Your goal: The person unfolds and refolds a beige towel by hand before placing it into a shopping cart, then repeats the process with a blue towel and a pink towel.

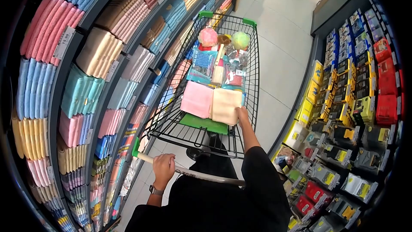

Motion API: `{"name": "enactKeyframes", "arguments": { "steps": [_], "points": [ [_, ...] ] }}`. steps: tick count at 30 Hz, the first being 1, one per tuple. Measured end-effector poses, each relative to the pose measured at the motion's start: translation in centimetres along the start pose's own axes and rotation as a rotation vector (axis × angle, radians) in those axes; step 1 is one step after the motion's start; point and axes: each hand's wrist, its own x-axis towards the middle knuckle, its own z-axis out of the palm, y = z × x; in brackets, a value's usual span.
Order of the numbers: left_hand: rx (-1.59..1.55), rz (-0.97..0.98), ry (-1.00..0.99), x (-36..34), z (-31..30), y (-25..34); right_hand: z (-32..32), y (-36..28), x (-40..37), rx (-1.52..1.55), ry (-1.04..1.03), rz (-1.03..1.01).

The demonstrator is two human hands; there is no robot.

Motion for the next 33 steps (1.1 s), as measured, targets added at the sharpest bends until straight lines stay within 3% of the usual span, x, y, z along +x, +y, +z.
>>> {"name": "enactKeyframes", "arguments": {
  "steps": [2, 6, 19, 23, 24, 25, 26, 29, 33],
  "points": [
    [0.004, -0.004, 0.01, 0.0, 0.0, -0.1, -2.7, 5.3, 4.8, -0.183, 0.042, 0.012],
    [0.003, -0.012, 0.041, -0.2, 0.2, 0.0, -2.2, 6.9, 5.3, -0.536, 0.18, -0.217],
    [-0.018, -0.034, 0.101, -0.1, 0.0, 0.6, -1.0, 4.6, 2.2, -0.356, 0.055, -0.202],
    [-0.027, -0.05, 0.12, -0.2, 0.2, 0.7, -1.2, 3.9, 0.9, -0.805, 0.133, -0.272],
    [-0.029, -0.055, 0.138, -0.2, 0.1, 0.8, -2.3, 5.5, 2.8, -1.047, 0.108, -0.33],
    [-0.03, -0.064, 0.13, -0.2, -0.1, 0.9, -5.1, 10.1, 8.5, -1.406, -0.07, -0.474],
    [-0.037, -0.062, 0.135, -0.3, -0.2, 0.8, -6.2, 11.4, 9.9, -1.523, -0.099, -0.728],
    [-0.039, -0.072, 0.165, -0.7, -0.2, 0.5, -5.1, 8.8, 7.0, -0.836, -0.025, -0.414],
    [-0.041, -0.059, 0.223, -1.3, -0.1, 0.3, -3.0, 2.6, 0.8, -0.88, 0.056, -0.515]
  ]
}}
